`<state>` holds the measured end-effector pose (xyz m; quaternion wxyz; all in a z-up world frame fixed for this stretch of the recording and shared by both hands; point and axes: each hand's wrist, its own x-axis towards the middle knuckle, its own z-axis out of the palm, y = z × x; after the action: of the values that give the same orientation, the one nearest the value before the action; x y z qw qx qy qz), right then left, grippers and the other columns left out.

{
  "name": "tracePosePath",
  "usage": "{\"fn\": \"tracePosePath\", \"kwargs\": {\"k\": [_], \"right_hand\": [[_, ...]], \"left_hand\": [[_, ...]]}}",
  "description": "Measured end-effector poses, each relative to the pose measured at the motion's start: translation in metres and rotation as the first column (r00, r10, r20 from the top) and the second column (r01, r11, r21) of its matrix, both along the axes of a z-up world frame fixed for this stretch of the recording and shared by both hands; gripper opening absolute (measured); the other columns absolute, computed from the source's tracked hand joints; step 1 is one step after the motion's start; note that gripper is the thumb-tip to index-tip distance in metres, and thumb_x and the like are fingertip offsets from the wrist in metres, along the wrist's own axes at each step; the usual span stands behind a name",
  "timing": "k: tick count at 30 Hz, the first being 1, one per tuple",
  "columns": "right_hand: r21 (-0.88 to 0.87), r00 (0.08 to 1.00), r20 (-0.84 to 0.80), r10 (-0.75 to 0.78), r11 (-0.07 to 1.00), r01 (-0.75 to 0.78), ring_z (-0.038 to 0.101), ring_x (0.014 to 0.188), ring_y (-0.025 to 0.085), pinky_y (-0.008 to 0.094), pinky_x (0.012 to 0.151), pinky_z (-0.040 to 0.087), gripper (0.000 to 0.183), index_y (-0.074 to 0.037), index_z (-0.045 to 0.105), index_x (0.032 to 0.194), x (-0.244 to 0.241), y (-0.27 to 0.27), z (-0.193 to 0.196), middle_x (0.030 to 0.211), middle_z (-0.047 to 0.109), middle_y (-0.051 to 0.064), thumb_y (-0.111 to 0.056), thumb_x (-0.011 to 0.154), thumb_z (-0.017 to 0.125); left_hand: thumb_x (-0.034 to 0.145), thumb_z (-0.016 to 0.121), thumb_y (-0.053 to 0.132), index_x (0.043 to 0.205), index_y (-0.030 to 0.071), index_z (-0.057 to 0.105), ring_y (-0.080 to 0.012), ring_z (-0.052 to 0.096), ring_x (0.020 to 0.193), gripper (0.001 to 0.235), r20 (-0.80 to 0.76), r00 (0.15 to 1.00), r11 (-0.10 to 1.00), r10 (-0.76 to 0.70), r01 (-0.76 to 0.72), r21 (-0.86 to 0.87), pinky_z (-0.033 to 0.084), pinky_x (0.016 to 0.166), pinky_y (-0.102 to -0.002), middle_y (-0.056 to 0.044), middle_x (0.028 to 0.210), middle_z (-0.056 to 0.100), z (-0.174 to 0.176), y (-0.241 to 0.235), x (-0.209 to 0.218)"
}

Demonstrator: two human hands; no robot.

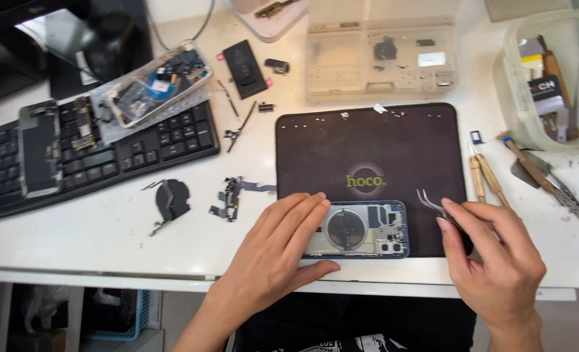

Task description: The person disassembles a smartphone, removes the wireless charging coil, and handles various internal components using tweezers and other tools. The person then places the components back into the phone frame.

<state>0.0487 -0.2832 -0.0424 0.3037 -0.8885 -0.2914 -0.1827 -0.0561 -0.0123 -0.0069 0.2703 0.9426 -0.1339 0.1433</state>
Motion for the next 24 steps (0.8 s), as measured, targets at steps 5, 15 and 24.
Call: {"fn": "tracePosePath", "kwargs": {"k": [5,15,24], "right_hand": [[-0.055,1.000,0.001,0.001,0.998,-0.001,0.065,0.086,0.021,0.030,0.076,0.053,0.028,-0.001,0.076,0.118,-0.001,-0.010,-0.013,0.104,0.067,0.010,0.001,0.091,0.082],[-0.148,0.997,0.083,0.010,0.989,0.003,0.061,0.091,0.019,0.028,0.084,0.054,0.024,-0.003,0.077,0.121,0.008,-0.020,-0.044,0.106,0.068,0.007,-0.002,0.098,0.083],[-0.151,0.997,0.074,-0.024,0.988,0.035,0.063,0.089,0.019,0.029,0.084,0.055,0.026,-0.004,0.077,0.118,0.012,-0.020,-0.049,0.102,0.069,0.008,-0.003,0.093,0.082]], "left_hand": [[0.083,0.088,0.028,0.129,-0.005,0.061,-0.0317,0.063,0.119,0.062,0.142,0.985,0.994,0.094,-0.101,0.045,0.050,0.103,-0.045,-0.015,0.125,0.067,-0.003,0.012,-0.028],[0.086,0.088,0.024,0.132,0.001,0.062,-0.0339,0.056,0.123,0.058,0.266,0.829,0.780,0.493,-0.556,0.288,0.042,0.106,-0.047,-0.014,0.132,0.064,0.024,0.169,-0.018],[0.067,0.092,0.042,0.146,0.009,0.048,-0.0375,0.043,0.125,0.096,-0.209,0.825,0.849,0.525,-0.489,0.199,0.041,0.102,-0.049,-0.011,0.141,0.055,0.046,0.230,0.053]]}}
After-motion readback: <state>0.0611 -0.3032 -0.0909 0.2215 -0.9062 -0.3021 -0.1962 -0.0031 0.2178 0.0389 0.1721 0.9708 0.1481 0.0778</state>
